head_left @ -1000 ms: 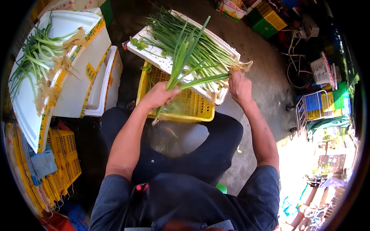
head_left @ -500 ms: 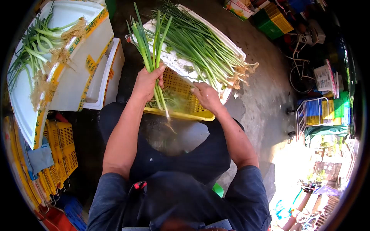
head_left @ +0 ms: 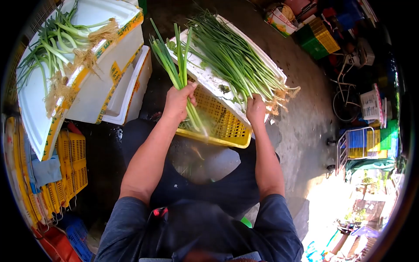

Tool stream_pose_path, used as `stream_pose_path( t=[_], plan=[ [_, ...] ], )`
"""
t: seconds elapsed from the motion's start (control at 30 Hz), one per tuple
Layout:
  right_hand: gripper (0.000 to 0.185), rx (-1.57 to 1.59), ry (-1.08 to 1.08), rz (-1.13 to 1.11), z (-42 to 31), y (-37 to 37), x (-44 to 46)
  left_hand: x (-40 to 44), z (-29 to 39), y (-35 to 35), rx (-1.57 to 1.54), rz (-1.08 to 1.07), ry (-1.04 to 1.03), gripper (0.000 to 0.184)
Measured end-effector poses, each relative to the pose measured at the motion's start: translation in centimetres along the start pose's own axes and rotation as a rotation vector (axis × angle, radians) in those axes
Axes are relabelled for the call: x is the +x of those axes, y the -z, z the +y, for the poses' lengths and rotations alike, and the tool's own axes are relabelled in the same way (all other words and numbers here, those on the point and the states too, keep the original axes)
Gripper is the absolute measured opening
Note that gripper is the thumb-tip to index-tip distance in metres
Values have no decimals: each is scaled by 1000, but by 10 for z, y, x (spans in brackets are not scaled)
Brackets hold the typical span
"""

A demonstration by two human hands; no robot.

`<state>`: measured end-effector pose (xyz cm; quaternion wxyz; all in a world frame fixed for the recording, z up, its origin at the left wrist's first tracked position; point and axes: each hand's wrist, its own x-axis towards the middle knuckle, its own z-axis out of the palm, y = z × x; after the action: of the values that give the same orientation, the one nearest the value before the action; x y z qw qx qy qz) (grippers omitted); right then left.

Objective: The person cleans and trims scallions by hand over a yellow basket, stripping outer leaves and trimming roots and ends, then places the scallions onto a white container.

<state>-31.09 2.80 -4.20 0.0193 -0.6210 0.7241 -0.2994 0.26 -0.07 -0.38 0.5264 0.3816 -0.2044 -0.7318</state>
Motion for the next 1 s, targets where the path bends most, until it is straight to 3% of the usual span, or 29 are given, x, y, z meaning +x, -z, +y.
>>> stream_pose_path(
  t=[0.1, 0.27, 0.4, 0.7, 0.9, 1.0],
  plan=[
    [22, 586, -392, -98, -51, 23, -21, 0, -4, -3, -13, -8, 17, 19],
    [20, 844, -452, -130, -104, 12, -83, -3, -16, -3, -24, -21, 36, 20],
    [15, 893, -393, -153, -138, -7, -125, -9, -22, -5, -39, -11, 133, 28],
    [14, 475, -141, -192, -128, -31, -151, -11, -26, -4, -4, -49, 121, 32],
    [16, 354, 178, -194, -110, -19, -145, -13, -21, -7, 56, -115, 66, 32],
    [19, 502, -62, -150, -89, -5, -116, -17, -22, -5, 85, -277, 123, 29]
  ],
)
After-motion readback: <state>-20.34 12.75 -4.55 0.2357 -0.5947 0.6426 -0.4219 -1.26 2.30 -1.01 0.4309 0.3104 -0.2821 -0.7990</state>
